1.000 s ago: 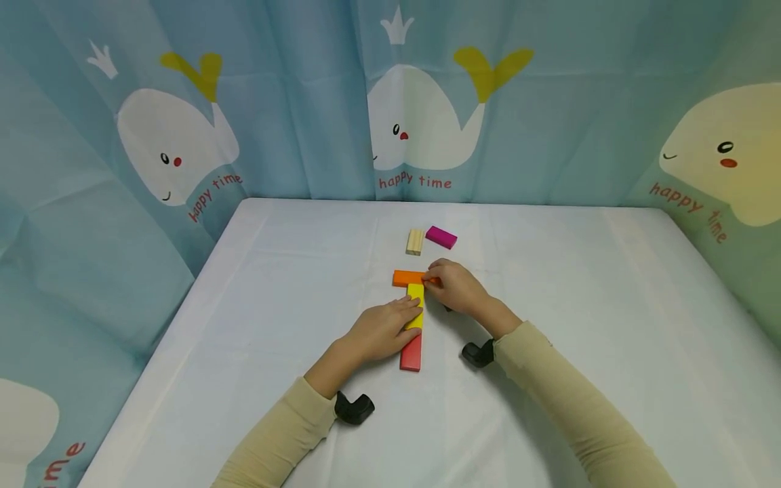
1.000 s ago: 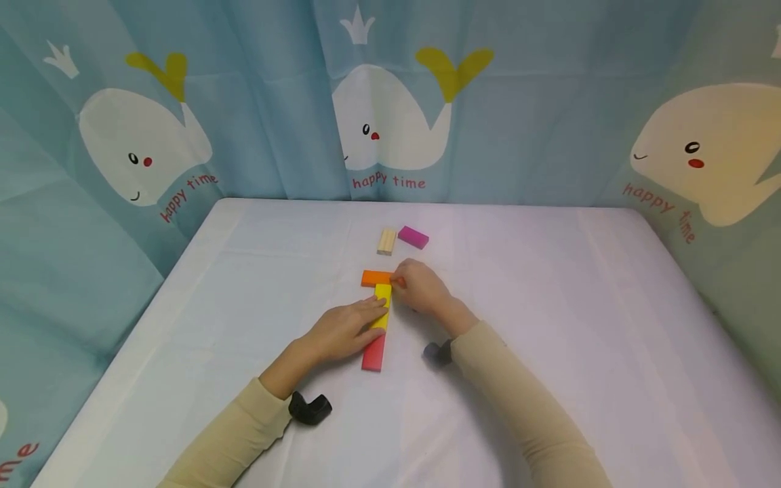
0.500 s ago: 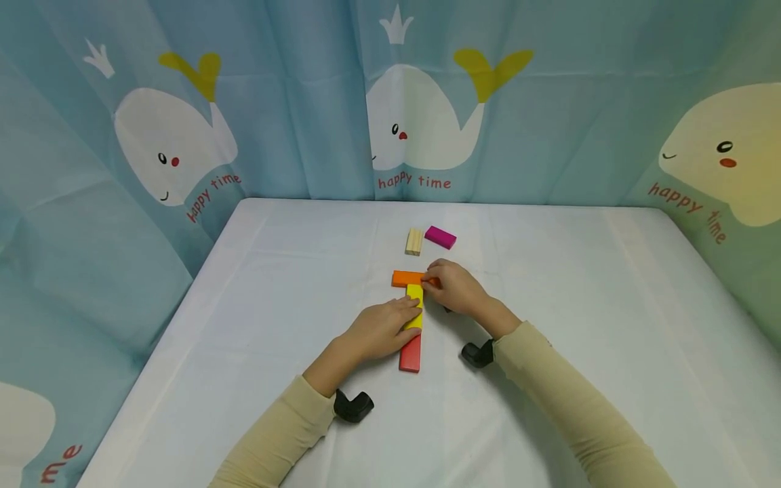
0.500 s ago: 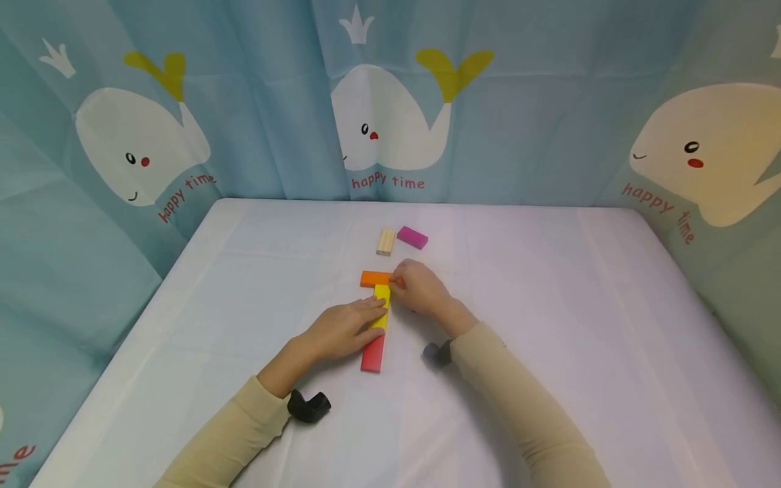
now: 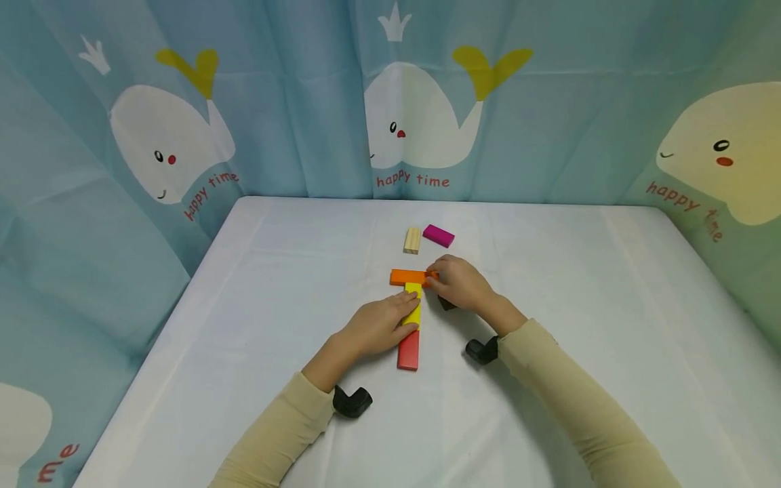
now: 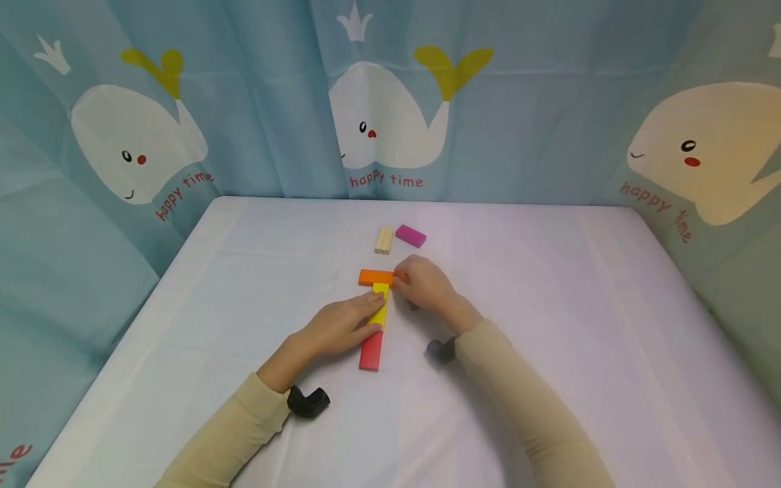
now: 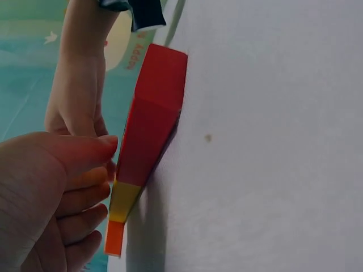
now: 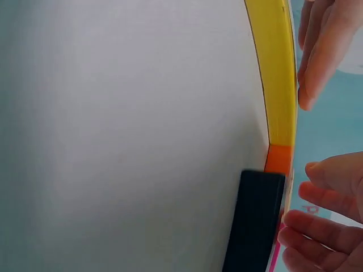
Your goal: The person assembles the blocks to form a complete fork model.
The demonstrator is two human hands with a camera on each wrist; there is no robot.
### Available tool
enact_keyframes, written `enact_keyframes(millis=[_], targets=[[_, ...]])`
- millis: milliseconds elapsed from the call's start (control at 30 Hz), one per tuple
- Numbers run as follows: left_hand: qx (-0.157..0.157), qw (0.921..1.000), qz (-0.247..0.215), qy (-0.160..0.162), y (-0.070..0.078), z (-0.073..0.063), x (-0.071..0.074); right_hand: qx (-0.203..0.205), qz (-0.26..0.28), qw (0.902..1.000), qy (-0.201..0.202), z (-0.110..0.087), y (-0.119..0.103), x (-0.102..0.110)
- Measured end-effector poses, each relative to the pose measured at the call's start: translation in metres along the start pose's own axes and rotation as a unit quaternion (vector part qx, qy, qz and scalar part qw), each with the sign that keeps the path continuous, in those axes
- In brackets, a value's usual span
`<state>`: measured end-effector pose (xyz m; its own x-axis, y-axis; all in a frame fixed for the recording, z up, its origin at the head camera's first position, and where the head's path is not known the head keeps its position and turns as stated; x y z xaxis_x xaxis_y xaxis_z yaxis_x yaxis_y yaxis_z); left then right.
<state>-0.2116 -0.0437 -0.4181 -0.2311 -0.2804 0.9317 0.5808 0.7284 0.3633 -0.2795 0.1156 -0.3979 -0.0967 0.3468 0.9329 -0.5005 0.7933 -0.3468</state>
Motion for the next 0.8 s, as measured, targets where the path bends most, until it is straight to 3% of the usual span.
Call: enact_keyframes(millis=[200,500,800], targets=[[0.005,0.9999,-0.010,-0.007,-0.004,0.005,0.002,-0.056,0.025,0.9981,0.005,-0.007,0.009,0.010],[0.007,0.9999,-0.010,-0.007,-0.006,0.009,0.005,-0.094,0.034,0.9949,0.014,-0.022,0.023,0.016],[0.008,0.9994,-0.032,-0.012,-0.005,0.014,0.005,-0.086,0.053,0.9942,0.037,-0.041,0.025,0.014]])
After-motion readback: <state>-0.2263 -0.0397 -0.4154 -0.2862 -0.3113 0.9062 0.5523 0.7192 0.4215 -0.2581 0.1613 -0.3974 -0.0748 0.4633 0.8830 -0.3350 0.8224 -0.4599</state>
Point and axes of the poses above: each hand's wrist, its own z-axis towards the middle knuckle, its own x-axis out of the back of the hand, y = z × x, the point moved 3 cm from there along z, towards the middle knuckle, and after that the axes turned 4 degrees about -z, right-handed, at the moved point
